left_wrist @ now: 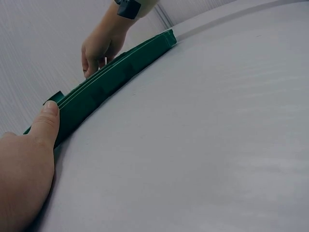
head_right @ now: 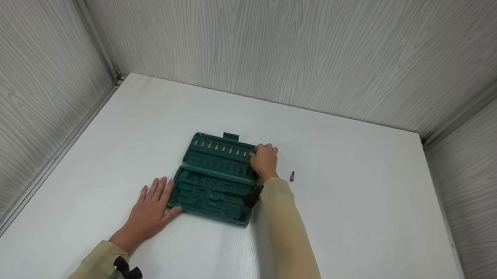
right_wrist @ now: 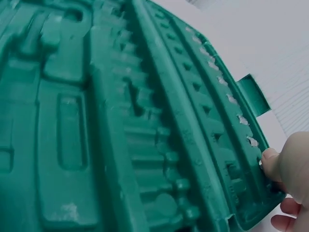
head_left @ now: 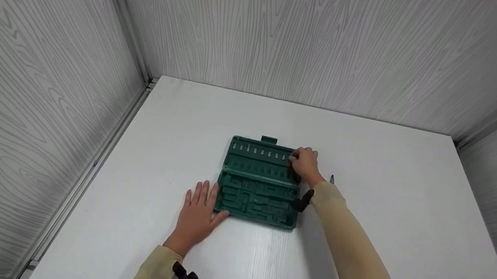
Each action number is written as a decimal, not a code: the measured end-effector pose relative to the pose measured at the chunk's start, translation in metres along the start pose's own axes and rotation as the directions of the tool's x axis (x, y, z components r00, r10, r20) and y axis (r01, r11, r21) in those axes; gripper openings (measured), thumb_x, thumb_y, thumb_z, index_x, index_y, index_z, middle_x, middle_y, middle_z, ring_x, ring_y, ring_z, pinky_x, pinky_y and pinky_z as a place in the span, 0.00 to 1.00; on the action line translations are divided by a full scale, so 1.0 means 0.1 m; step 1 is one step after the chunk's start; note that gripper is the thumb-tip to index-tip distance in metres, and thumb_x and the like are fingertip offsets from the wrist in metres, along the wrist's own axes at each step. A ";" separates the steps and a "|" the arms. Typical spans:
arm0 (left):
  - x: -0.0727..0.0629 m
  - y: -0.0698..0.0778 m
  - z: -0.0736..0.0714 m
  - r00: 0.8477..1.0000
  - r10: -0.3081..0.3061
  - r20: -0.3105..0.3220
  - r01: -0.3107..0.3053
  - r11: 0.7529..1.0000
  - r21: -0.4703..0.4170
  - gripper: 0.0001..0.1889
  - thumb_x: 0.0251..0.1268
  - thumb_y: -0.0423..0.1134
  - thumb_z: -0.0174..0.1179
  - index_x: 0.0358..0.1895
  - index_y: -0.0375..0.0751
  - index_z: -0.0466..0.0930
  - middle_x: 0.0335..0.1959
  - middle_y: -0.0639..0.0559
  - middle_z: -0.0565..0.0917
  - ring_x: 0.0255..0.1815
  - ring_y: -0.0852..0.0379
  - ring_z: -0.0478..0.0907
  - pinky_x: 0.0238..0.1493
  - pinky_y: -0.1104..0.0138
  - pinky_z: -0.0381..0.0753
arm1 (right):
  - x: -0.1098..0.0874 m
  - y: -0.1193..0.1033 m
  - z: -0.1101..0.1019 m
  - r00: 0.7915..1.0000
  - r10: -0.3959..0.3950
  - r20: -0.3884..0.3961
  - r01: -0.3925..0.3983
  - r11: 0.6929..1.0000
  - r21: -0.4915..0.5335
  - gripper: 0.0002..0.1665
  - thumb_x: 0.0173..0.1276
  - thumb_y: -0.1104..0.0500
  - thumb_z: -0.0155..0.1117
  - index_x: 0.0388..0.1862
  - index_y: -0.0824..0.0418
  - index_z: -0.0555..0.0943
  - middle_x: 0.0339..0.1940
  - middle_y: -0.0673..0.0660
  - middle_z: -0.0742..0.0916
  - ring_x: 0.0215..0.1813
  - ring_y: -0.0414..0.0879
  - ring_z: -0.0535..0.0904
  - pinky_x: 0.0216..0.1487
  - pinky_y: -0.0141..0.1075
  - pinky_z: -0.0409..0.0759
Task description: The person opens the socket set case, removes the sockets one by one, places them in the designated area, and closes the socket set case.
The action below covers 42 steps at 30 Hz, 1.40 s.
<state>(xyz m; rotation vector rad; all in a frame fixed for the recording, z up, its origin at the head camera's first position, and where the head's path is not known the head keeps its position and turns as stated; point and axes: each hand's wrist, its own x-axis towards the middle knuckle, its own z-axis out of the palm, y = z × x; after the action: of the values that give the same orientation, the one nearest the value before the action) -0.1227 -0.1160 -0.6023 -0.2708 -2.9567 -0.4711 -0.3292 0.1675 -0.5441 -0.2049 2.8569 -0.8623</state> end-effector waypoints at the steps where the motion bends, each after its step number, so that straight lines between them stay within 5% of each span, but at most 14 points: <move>1: 0.00 0.00 0.00 1.000 0.001 0.001 -0.001 1.000 0.000 0.43 0.66 0.69 0.34 0.74 0.40 0.46 0.73 0.38 0.50 0.73 0.42 0.43 0.68 0.47 0.42 | 0.00 0.00 -0.01 1.000 0.009 -0.001 -0.009 1.000 0.023 0.13 0.71 0.58 0.53 0.45 0.67 0.78 0.45 0.63 0.76 0.50 0.55 0.65 0.51 0.48 0.68; 11: -0.01 -0.03 0.01 1.000 -0.003 0.023 0.003 1.000 -0.011 0.44 0.65 0.69 0.34 0.74 0.40 0.45 0.73 0.38 0.48 0.73 0.42 0.40 0.68 0.46 0.40 | -0.09 0.08 -0.14 1.000 0.029 0.009 -0.030 0.986 0.162 0.13 0.71 0.58 0.54 0.47 0.67 0.75 0.46 0.62 0.77 0.51 0.54 0.67 0.52 0.47 0.69; 17: 0.00 -0.03 0.00 1.000 0.000 0.000 0.000 1.000 -0.002 0.43 0.66 0.68 0.34 0.74 0.39 0.46 0.72 0.37 0.50 0.73 0.42 0.42 0.68 0.47 0.42 | -0.15 0.23 -0.28 1.000 -0.012 -0.016 0.015 0.985 0.173 0.13 0.69 0.59 0.57 0.45 0.69 0.77 0.43 0.63 0.79 0.45 0.54 0.72 0.44 0.44 0.72; 22: 0.00 -0.02 0.00 1.000 0.010 -0.003 -0.010 1.000 0.004 0.43 0.66 0.68 0.34 0.74 0.39 0.46 0.72 0.36 0.51 0.73 0.41 0.43 0.68 0.47 0.42 | -0.24 0.40 -0.44 1.000 0.027 0.002 -0.027 0.984 0.176 0.13 0.69 0.59 0.57 0.46 0.67 0.77 0.44 0.63 0.79 0.45 0.53 0.72 0.43 0.42 0.72; 29: 0.00 -0.04 0.02 1.000 0.008 0.010 -0.008 1.000 -0.008 0.43 0.66 0.68 0.35 0.74 0.40 0.44 0.73 0.37 0.49 0.73 0.42 0.41 0.68 0.47 0.40 | -0.39 0.65 -0.64 0.998 0.066 0.025 -0.069 0.978 0.196 0.13 0.70 0.59 0.56 0.47 0.66 0.76 0.44 0.61 0.77 0.37 0.51 0.73 0.30 0.39 0.77; 42: -0.01 -0.03 0.02 1.000 0.007 0.014 -0.007 1.000 -0.010 0.43 0.66 0.68 0.35 0.74 0.40 0.44 0.73 0.37 0.48 0.73 0.41 0.40 0.68 0.47 0.39 | -0.64 1.08 -0.77 1.000 0.020 0.018 -0.022 0.995 0.093 0.14 0.68 0.62 0.56 0.45 0.72 0.78 0.45 0.67 0.79 0.47 0.58 0.73 0.44 0.46 0.73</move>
<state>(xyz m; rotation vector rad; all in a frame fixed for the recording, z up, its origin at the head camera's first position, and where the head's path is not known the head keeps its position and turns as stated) -0.1228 -0.1182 -0.6055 -0.2870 -2.9666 -0.4848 -0.2898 0.3086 -0.5342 -0.1701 2.7900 -0.9813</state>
